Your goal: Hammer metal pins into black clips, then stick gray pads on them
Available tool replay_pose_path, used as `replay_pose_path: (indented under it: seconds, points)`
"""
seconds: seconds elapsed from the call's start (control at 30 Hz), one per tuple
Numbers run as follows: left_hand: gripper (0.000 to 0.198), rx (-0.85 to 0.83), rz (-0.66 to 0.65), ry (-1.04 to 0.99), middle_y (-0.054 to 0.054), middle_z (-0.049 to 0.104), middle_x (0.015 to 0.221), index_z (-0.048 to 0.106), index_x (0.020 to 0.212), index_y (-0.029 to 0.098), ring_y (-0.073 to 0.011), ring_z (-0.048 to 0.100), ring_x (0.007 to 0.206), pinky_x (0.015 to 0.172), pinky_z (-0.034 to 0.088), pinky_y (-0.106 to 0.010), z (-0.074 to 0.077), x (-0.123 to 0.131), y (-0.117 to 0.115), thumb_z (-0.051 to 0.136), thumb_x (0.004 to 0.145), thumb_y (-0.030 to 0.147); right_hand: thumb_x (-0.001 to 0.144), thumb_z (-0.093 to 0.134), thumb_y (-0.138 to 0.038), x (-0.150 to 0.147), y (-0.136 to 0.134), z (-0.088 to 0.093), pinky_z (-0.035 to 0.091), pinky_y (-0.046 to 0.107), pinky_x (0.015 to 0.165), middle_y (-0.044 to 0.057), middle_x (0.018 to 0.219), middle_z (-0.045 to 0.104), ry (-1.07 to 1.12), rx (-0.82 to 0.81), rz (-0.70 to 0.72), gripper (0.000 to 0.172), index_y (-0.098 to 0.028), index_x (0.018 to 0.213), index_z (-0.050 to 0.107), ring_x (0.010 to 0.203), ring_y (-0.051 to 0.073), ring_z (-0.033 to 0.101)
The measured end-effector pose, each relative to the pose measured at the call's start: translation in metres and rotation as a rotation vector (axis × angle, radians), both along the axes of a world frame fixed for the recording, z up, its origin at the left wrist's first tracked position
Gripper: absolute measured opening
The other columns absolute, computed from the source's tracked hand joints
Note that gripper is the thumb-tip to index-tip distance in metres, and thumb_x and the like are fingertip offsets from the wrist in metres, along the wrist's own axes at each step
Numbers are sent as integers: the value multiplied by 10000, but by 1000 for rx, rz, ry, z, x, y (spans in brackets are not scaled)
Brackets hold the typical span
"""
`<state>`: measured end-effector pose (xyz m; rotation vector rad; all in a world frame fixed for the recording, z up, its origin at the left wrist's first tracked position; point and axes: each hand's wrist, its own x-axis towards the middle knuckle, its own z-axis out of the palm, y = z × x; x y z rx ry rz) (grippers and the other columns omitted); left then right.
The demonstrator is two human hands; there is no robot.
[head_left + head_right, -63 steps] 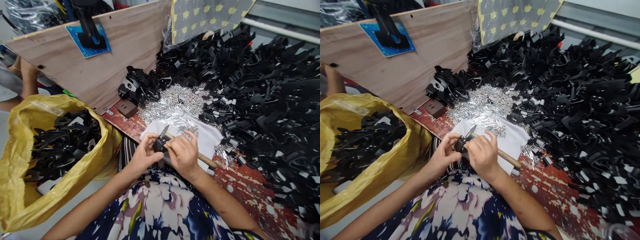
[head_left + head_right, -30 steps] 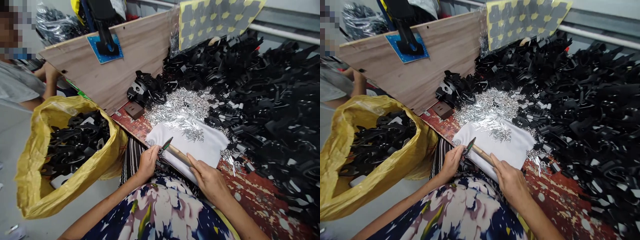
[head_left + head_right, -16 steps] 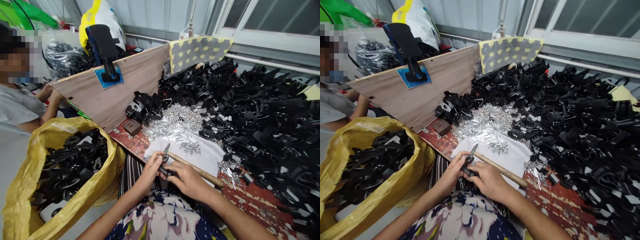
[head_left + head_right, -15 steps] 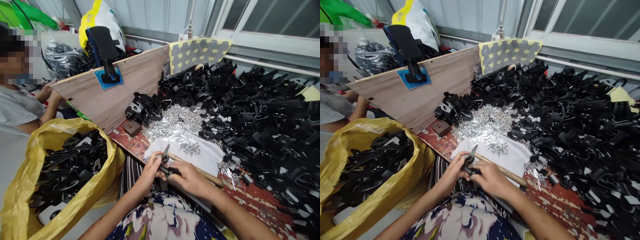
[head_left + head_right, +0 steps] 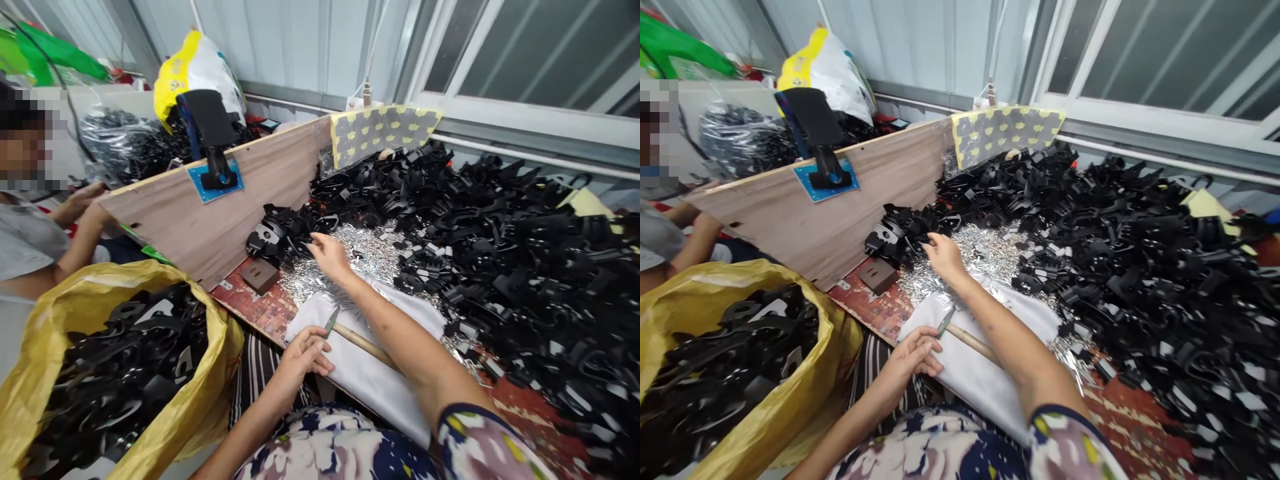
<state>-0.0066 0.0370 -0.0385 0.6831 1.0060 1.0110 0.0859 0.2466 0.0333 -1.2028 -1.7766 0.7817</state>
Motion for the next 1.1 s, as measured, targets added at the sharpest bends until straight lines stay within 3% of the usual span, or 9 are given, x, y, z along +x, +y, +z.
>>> replay_pose_path:
  seconds: [0.1, 0.23, 0.4, 0.53, 0.6, 0.67, 0.8, 1.0, 1.1]
  points:
    - [483, -22, -8, 8, -27, 677, 898, 659, 1068, 183, -168, 730, 714, 655, 579, -261, 3, -6, -5, 842, 774, 519, 874, 723, -91, -22, 15, -4, 480, 265, 1016, -33, 943, 767, -103, -2, 12, 96, -147, 951, 733, 975, 116, 674]
    - [397, -38, -106, -68, -71, 707, 907, 696, 1078, 165, -179, 708, 771, 660, 574, -256, 16, -21, -10, 793, 854, 479, 937, 648, -108, 15, 0, 8, 458, 269, 1052, -20, 1002, 757, -119, 25, 2, 145, -207, 928, 754, 1051, 133, 660]
    - [441, -49, -70, -279, -106, 742, 1007, 685, 1197, 213, -192, 685, 745, 508, 521, -229, 45, -22, 0, 692, 916, 552, 952, 627, -224, 79, -97, 17, 558, 336, 927, -7, 997, 768, 204, -2, 313, 176, -263, 1003, 791, 956, 180, 708]
    - [450, -235, -102, -347, -79, 751, 1019, 734, 1133, 215, -210, 711, 742, 546, 574, -266, 57, -5, 3, 762, 851, 564, 955, 656, -333, 112, -174, 0, 589, 323, 889, -7, 1020, 782, 241, -47, 464, 161, -320, 988, 813, 940, 192, 748]
    - [328, -313, -116, -332, -67, 756, 1002, 766, 1001, 197, -207, 721, 772, 645, 620, -295, 55, 1, 0, 825, 820, 464, 977, 624, -327, 138, -195, -12, 584, 336, 896, 14, 1045, 778, 190, -22, 312, 210, -323, 1095, 797, 963, 197, 737]
    - [222, -347, -99, -307, -72, 768, 1040, 772, 901, 196, -216, 731, 791, 669, 637, -317, 51, 3, -2, 852, 792, 371, 978, 604, -278, 178, -207, -22, 586, 340, 859, 28, 1040, 782, 49, 25, -10, 264, -302, 1186, 764, 943, 200, 731]
    - [212, -377, -46, -220, -85, 788, 1059, 790, 856, 200, -277, 749, 806, 670, 651, -392, 48, 6, -2, 895, 708, 309, 987, 527, -195, 271, -214, -29, 565, 395, 887, 72, 1013, 783, -392, 192, -561, 267, -244, 1079, 773, 949, 238, 702]
    - [365, -279, -128, -170, -54, 737, 790, 823, 911, 153, -199, 682, 756, 690, 611, -297, 57, 25, -1, 954, 645, 366, 977, 488, -109, 316, -195, -45, 520, 436, 954, 132, 1254, 729, -906, 276, -266, 376, -208, 1264, 710, 1127, 281, 611]
    - [354, -220, -152, -154, -63, 738, 848, 823, 931, 159, -174, 648, 736, 648, 578, -262, 57, 26, -2, 939, 678, 378, 962, 492, -105, 318, -188, -57, 513, 463, 1005, 159, 1288, 712, -882, 293, -223, 420, -176, 1332, 676, 1169, 292, 606]
